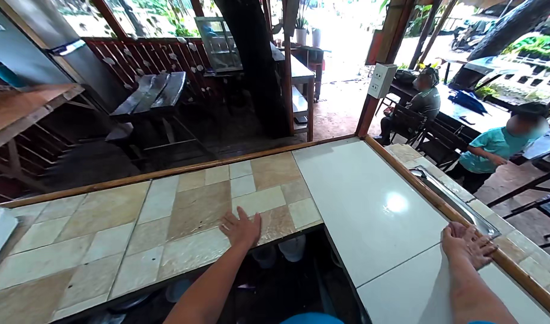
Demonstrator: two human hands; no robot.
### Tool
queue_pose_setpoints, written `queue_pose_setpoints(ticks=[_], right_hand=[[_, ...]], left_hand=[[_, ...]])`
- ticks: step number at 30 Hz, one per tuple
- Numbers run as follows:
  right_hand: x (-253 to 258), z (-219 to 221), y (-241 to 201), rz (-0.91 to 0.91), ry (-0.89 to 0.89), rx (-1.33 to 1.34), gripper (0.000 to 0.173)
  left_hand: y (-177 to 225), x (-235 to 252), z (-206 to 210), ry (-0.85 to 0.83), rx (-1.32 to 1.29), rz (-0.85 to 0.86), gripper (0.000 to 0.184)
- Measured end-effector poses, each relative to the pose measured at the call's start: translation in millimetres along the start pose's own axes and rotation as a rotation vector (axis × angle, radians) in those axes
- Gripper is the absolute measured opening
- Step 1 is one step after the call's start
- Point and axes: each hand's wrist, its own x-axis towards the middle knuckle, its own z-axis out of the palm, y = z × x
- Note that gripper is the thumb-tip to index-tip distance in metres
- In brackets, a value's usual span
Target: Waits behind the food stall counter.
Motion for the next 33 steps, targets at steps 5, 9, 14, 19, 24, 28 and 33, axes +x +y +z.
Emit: queue_pose_setpoints(ticks=[5, 9, 14, 19, 24, 28, 33], right_hand=[[0.7, 1.0, 0.1, -0.001, 0.000, 0.002, 0.079], [1.0, 1.5, 0.4, 0.004, -0.008, 0.006, 0.079], [-0.7, -0.4, -0.5, -0.001, -0.014, -0.004, 0.078], [-5.2, -6.0, -0.5, -0.025, -0.001, 0.031, 0.078], [-3.8, -4.3, -0.6, -0.017, -0.006, 0.021, 0.078], [-2.6, -3.6, 0.0, -0.014, -0.002, 0.010, 0.078], [-3.0, -3.5, -0.1, -0.017, 0.001, 0.003, 0.078]], left_hand=[[-0.2, 1.2, 0.8, 0.000, 0.011, -0.006, 0.088], [-0.3, 0.6, 0.5, -0.006, 0.020, -0.008, 0.088], [-1.0, 0.4, 0.2, -0.003, 0.020, -0.005, 0.088], [0.3, -2.9, -3.7, -0.007, -0.013, 0.011, 0.088], [-0.4, -2.2, -2.2, -0.002, -0.011, 0.011, 0.088], [0.5, -1.2, -1.6, -0.010, 0.001, -0.001, 0.087], [0.8, -0.9, -1.0, 0.000, 0.006, -0.002, 0.087]])
